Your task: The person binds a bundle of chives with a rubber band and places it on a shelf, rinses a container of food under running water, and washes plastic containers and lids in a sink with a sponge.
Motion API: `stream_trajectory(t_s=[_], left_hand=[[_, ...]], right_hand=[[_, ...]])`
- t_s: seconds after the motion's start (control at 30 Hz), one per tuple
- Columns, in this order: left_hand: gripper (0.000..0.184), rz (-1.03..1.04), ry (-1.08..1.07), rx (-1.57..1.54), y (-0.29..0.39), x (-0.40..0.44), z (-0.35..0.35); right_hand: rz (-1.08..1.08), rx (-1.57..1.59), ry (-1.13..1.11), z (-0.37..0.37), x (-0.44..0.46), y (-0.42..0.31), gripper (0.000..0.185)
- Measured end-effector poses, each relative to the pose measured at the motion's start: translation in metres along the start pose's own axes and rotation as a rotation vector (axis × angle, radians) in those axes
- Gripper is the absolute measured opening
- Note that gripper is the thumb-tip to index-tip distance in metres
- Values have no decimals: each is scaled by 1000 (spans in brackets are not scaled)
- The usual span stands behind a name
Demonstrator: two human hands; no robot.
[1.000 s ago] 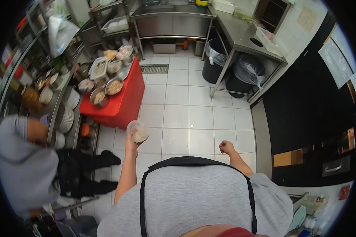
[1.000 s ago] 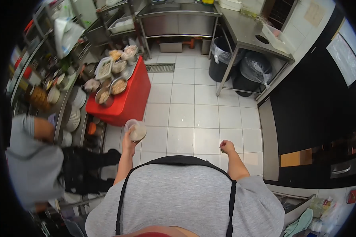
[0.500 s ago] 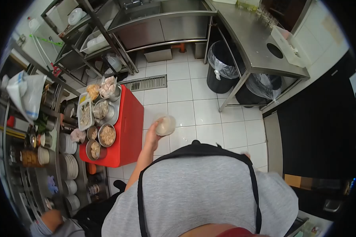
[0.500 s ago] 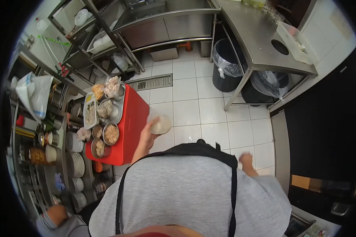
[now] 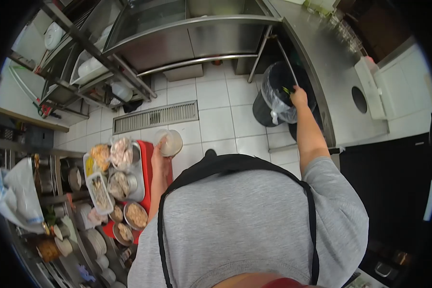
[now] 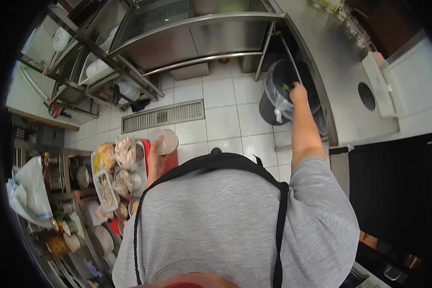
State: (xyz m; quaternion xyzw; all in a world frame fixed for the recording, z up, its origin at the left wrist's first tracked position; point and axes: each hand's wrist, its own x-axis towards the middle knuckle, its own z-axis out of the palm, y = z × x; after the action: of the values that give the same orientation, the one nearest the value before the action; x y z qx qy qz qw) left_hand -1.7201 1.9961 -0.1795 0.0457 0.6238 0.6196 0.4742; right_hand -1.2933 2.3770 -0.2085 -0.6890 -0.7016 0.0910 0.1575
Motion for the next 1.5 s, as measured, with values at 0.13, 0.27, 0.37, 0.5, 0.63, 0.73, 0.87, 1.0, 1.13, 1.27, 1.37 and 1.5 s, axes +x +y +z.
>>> stream_trajectory(t_s=[0.13,0.27,0.37,0.5,0.63,0.73,0.87,1.0,1.13,1.27,1.37,1.5], left_hand=[[47,20,-108,17,79,80,55],[46,53,-285,38,133,154,112],[45,-14,-346,28,159,212,162],[45,-50,-346,48,179,274,228],[45,-58,-371,57,234,321,291],[45,-8,-360,67,278,355,327],[43,70,-434,57,315,415,367],[43,78,-422,77,336,484,401],[45,67,-480,102,355,546,428],[48,-54,-431,60,360,610,460],[52,-61,-457,88,354,660,490],[58,-43,-435,165,350,702,537]], right_hand=[[-46,48,-229,7,33,23,74],[390,510,-245,26,48,-1,44],[671,979,-33,49,102,-3,2],[570,953,-34,58,189,-24,7],[241,976,-838,12,272,-152,18],[-62,965,-1082,-11,353,-258,25],[-217,958,-773,22,471,-350,27],[-297,751,-639,58,567,-403,34],[-602,128,-450,64,642,-447,46],[-666,-203,-300,82,723,-472,60],[-603,-273,-255,95,772,-490,52],[-611,-400,-139,150,861,-488,45]])
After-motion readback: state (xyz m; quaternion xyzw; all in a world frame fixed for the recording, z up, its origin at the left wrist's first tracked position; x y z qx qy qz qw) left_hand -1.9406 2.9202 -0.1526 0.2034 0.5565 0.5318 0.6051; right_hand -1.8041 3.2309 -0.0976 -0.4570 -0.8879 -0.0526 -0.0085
